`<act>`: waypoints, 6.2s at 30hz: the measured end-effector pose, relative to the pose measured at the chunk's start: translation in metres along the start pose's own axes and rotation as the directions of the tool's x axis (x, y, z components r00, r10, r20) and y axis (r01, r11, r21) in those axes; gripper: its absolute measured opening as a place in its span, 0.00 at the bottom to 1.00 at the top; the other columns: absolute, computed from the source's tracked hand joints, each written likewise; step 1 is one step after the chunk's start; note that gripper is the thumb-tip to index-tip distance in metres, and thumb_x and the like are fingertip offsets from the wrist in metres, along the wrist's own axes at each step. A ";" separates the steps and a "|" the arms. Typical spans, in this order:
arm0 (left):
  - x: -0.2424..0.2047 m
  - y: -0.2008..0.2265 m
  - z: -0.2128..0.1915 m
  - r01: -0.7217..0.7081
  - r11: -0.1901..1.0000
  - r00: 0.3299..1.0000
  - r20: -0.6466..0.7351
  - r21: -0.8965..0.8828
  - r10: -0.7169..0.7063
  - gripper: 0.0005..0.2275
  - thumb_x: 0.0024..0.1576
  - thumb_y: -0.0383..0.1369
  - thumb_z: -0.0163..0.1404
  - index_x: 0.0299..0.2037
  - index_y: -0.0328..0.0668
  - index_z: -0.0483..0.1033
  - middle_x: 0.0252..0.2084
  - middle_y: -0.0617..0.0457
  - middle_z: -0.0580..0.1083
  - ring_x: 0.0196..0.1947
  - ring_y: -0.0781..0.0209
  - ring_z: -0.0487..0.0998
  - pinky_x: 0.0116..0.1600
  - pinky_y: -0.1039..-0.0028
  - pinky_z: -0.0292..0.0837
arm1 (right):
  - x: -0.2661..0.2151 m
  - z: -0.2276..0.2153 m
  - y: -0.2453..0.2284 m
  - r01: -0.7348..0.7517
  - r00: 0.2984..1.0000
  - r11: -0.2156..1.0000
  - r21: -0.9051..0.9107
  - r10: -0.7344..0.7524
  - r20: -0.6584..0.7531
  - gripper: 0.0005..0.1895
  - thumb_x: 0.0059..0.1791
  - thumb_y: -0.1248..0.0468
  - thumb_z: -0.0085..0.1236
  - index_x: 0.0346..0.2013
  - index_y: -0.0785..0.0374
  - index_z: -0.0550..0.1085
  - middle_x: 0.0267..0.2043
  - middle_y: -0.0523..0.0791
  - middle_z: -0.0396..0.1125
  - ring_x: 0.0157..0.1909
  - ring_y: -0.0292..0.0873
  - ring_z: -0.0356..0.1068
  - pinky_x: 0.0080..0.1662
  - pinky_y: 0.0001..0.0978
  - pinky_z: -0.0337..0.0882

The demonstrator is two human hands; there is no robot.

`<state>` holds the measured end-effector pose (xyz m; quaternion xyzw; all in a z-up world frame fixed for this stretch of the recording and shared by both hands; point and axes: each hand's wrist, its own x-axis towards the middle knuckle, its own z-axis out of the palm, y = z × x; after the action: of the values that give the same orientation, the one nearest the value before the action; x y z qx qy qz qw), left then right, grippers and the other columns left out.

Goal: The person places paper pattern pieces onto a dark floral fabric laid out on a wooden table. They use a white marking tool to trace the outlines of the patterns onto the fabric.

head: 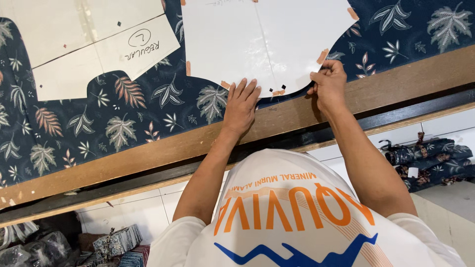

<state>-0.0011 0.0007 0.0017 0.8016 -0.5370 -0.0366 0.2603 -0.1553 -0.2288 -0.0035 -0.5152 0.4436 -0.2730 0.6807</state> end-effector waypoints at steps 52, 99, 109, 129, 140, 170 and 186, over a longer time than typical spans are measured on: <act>-0.003 0.000 -0.004 -0.083 0.996 0.996 0.022 -0.014 0.083 0.14 0.55 0.25 0.53 0.51 0.40 0.80 0.65 0.52 0.71 0.71 0.49 0.64 0.76 0.48 0.50 | -0.003 0.003 -0.004 0.125 0.984 0.821 -0.557 -0.173 -0.034 0.18 0.45 0.74 0.66 0.46 0.70 0.70 0.31 0.42 0.66 0.31 0.32 0.67 0.33 0.26 0.69; -0.011 -0.028 0.000 -0.039 0.954 0.999 -0.006 -0.296 0.039 0.09 0.57 0.30 0.53 0.46 0.41 0.80 0.67 0.45 0.70 0.72 0.45 0.64 0.76 0.46 0.48 | 0.001 0.000 0.027 0.283 0.896 0.540 -0.793 -0.443 0.018 0.16 0.45 0.69 0.64 0.47 0.67 0.77 0.33 0.48 0.71 0.34 0.46 0.71 0.41 0.39 0.70; -0.027 -0.070 -0.044 0.178 0.977 0.980 -0.069 -0.114 -0.187 0.16 0.60 0.33 0.52 0.58 0.43 0.74 0.68 0.36 0.65 0.72 0.35 0.58 0.73 0.41 0.45 | 0.000 0.005 0.037 0.307 0.851 0.560 -0.769 -0.523 -0.041 0.15 0.45 0.67 0.62 0.45 0.68 0.77 0.37 0.53 0.71 0.37 0.53 0.72 0.42 0.43 0.71; -0.018 -0.040 -0.032 0.267 0.957 0.961 -0.111 0.116 -0.254 0.21 0.59 0.42 0.58 0.60 0.41 0.75 0.70 0.38 0.64 0.73 0.37 0.58 0.74 0.42 0.46 | -0.017 -0.008 -0.005 0.447 0.891 0.616 -0.648 -0.368 0.265 0.13 0.46 0.70 0.65 0.42 0.67 0.72 0.39 0.50 0.65 0.44 0.50 0.66 0.47 0.44 0.67; -0.019 -0.040 -0.032 0.256 0.961 0.950 -0.211 0.104 -0.230 0.17 0.56 0.41 0.59 0.54 0.47 0.77 0.69 0.39 0.65 0.72 0.36 0.59 0.74 0.44 0.48 | -0.008 -0.021 0.008 0.620 0.781 0.483 -0.618 -0.451 0.432 0.12 0.48 0.68 0.65 0.43 0.68 0.73 0.39 0.54 0.66 0.44 0.58 0.66 0.47 0.49 0.67; -0.189 -0.176 -0.129 0.190 0.906 0.883 -0.338 -0.377 -0.326 0.10 0.56 0.27 0.51 0.47 0.43 0.80 0.52 0.49 0.76 0.57 0.49 0.76 0.70 0.55 0.65 | -0.115 0.202 0.041 -0.096 0.974 0.984 -0.147 0.123 0.189 0.03 0.57 0.70 0.60 0.41 0.63 0.73 0.30 0.43 0.65 0.24 0.34 0.58 0.29 0.29 0.59; -0.191 -0.374 -0.263 0.446 0.831 0.594 -0.585 -0.332 -0.552 0.06 0.60 0.28 0.55 0.45 0.34 0.80 0.44 0.43 0.79 0.45 0.49 0.80 0.52 0.65 0.75 | -0.039 0.310 -0.007 0.000 0.953 0.965 -0.263 0.079 0.291 0.07 0.51 0.68 0.58 0.41 0.71 0.74 0.33 0.47 0.70 0.20 0.34 0.55 0.24 0.29 0.61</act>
<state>0.3223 0.3752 0.0151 0.8569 -0.1584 0.1364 0.4713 0.1018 -0.0567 0.0396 -0.6262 0.3778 -0.1175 0.6718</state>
